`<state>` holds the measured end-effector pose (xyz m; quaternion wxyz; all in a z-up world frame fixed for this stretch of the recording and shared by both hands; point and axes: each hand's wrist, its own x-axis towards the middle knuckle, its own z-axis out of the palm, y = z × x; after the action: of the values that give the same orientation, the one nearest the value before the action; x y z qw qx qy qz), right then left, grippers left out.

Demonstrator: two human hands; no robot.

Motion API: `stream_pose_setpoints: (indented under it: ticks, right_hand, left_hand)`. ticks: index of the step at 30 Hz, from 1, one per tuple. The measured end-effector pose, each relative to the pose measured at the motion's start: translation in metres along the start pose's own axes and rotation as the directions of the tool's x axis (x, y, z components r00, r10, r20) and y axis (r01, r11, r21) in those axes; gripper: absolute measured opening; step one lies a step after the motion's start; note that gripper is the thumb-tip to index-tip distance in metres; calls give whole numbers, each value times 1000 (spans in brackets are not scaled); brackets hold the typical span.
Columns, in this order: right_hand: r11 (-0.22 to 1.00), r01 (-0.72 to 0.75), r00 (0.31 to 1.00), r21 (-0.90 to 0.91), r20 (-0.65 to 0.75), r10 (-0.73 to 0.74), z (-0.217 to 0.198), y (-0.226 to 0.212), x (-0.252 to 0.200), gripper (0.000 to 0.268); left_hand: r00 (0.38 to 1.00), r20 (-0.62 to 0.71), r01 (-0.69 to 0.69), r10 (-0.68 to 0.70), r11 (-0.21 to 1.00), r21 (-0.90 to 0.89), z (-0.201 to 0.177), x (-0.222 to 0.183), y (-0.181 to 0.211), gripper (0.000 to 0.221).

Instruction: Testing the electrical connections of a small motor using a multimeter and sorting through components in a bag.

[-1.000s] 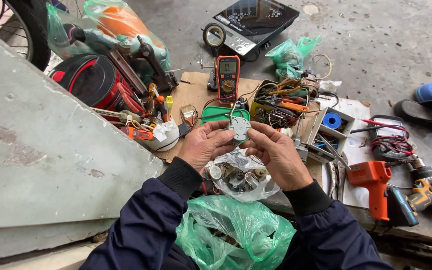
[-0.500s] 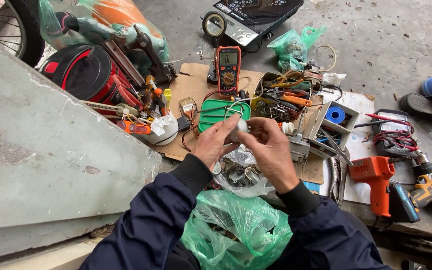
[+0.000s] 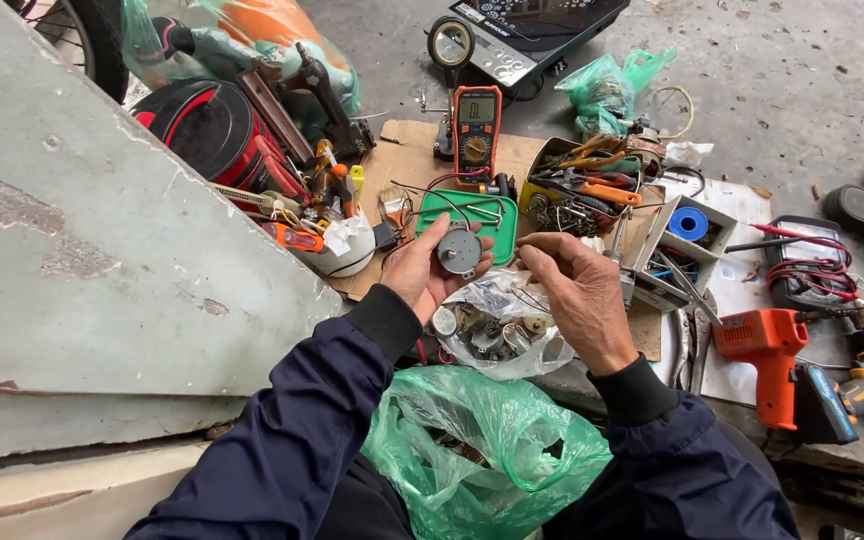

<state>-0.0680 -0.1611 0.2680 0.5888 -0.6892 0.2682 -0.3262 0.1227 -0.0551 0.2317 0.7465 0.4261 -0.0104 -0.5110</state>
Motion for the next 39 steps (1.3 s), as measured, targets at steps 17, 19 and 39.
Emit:
stream_pose_setpoints:
  ticks: [17,19,39]
  right_hand:
    - [947,-52,983,-316,149,104,15,5,0,29]
    - [939,-37,983,-341,159,97,15,6,0,30]
    - [886,-14,975,-463,189,114,7,-8,-1,39]
  left_hand:
    - [1000,0,13,-13,995,98,-14,25,-29,49]
    - [1000,-2,14,-14,994,113,-11,19,-27,49]
    - [998,-13,64,-63,974,217,-4,5,-34,59]
